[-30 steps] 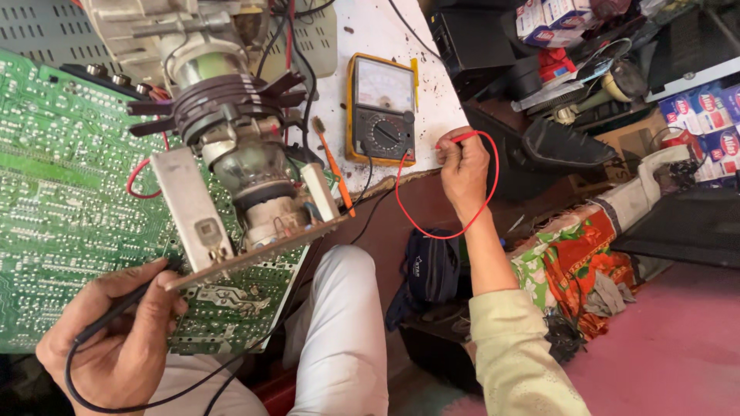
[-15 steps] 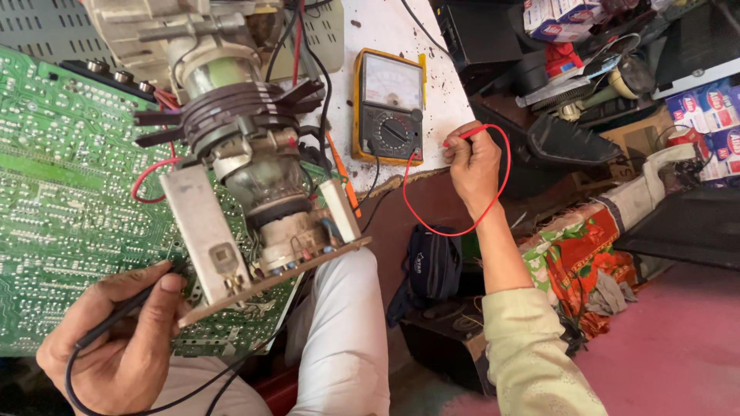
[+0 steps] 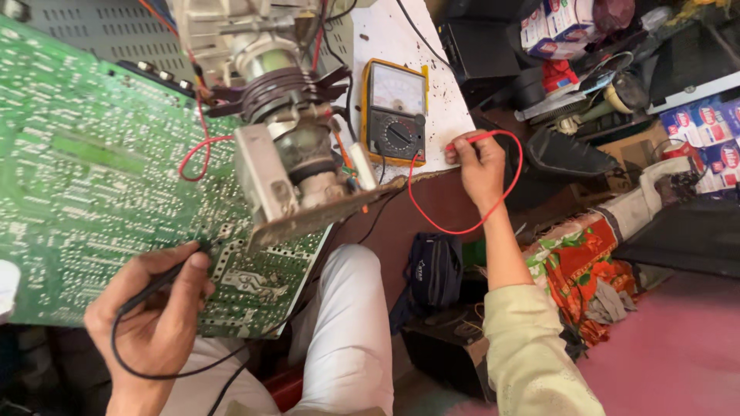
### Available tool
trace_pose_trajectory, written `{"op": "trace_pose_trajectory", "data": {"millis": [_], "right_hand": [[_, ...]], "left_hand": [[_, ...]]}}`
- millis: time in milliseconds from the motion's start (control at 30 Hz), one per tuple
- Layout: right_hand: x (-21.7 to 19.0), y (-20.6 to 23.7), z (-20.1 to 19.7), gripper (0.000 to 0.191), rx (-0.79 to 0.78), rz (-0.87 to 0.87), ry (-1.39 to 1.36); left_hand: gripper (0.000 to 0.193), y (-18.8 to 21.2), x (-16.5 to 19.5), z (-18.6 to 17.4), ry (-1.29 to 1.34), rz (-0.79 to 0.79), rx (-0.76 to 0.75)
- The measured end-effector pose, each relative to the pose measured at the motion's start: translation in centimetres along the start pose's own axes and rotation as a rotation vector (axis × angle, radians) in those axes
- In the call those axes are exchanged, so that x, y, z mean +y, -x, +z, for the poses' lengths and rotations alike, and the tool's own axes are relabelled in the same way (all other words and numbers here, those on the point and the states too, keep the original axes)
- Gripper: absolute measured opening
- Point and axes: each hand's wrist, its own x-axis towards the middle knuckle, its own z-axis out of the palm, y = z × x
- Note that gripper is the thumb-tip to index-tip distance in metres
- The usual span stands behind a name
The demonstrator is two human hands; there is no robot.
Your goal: The person holds a magnifying glass to inspect a green circuit board resting on their lap, then uses a multimeter with red and black probes to test various points on the board. The person moves the probes across different solder points and components while seated.
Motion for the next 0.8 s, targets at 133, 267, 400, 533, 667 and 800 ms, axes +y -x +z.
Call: {"op": "trace_pose_trajectory", "data": {"millis": [133, 267, 400, 533, 667, 800], "right_hand": [[-1.5, 3.4, -0.4, 0.012, 0.174, 0.202, -0.719], [-3.9, 8.4, 0.2, 0.017, 0.086, 0.162, -1.067], [-6.8, 11.9, 2.3, 0.018, 0.08, 0.159, -1.127], [-10.9, 14.5, 6.3, 0.007, -0.08, -0.043, -0.845], [-14.6, 16.0, 12.1, 0.012, -0.189, -0.183, -0.464], [-16.6, 15.2, 17.4, 0.016, -0.246, -0.177, -0.427]], "left_hand": [[0.013, -0.5, -0.2, -0.1, -0.004, -0.019, -0.017], [0.013, -0.7, -0.4, -0.1, 0.003, -0.01, -0.028], [0.015, -0.7, -0.8, -0.3, 0.041, -0.01, -0.048], [0.013, -0.9, -1.6, 0.1, 0.107, 0.068, -0.036], [0.014, -0.8, -1.8, 0.7, 0.207, 0.07, -0.012], [0.013, -0.8, -1.3, 0.8, 0.183, 0.097, -0.009]]}}
